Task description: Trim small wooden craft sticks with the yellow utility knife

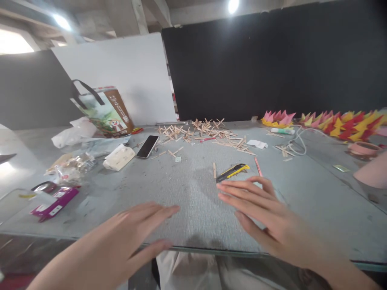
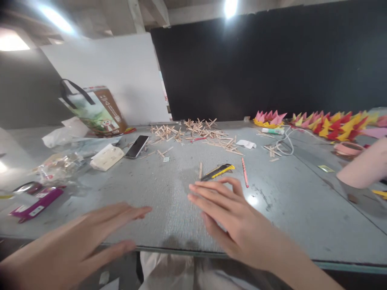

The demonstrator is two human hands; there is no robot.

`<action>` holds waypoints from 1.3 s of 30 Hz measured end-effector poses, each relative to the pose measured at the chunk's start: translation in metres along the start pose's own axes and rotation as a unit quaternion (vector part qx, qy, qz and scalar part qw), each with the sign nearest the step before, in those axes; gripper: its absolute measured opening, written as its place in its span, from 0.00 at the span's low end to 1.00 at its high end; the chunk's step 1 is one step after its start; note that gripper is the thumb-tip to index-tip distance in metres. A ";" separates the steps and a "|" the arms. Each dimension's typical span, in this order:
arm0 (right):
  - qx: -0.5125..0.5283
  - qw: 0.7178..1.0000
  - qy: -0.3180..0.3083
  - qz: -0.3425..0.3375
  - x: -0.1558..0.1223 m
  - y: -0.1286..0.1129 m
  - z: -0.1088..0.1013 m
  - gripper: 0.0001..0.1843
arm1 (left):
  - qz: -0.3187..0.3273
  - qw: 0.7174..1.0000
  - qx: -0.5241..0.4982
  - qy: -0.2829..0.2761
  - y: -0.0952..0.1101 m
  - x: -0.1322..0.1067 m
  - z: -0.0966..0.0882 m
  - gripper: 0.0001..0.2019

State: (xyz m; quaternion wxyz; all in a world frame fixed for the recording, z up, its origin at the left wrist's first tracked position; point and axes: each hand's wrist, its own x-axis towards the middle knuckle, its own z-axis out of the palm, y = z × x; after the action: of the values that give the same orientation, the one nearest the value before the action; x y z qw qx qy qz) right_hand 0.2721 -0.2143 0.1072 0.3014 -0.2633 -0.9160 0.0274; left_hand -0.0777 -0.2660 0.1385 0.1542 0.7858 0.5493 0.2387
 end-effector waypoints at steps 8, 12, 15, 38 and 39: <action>-0.073 0.993 -0.084 0.038 0.031 0.092 -0.010 0.18 | 0.189 0.971 0.073 -0.127 0.009 0.163 0.049 0.21; -0.064 0.984 -0.140 0.084 0.033 0.145 0.019 0.19 | 0.168 0.978 0.088 -0.083 -0.020 0.219 0.116 0.31; -0.070 0.978 -0.164 0.107 0.024 0.169 0.041 0.21 | 0.121 0.981 0.114 -0.098 -0.044 0.234 0.151 0.36; -0.063 0.972 -0.084 0.212 0.003 0.170 0.060 0.16 | 0.053 0.997 0.042 -0.034 -0.057 0.227 0.172 0.31; -0.058 0.972 -0.079 0.216 0.003 0.169 0.060 0.15 | 0.049 0.997 0.038 -0.036 -0.056 0.227 0.171 0.30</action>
State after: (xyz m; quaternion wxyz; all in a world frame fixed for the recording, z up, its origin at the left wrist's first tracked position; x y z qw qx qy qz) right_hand 0.3150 -0.0615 0.0249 0.1990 -0.4686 -0.8587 0.0591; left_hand 0.0350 -0.0309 0.0138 0.1320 0.8251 0.5131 0.1964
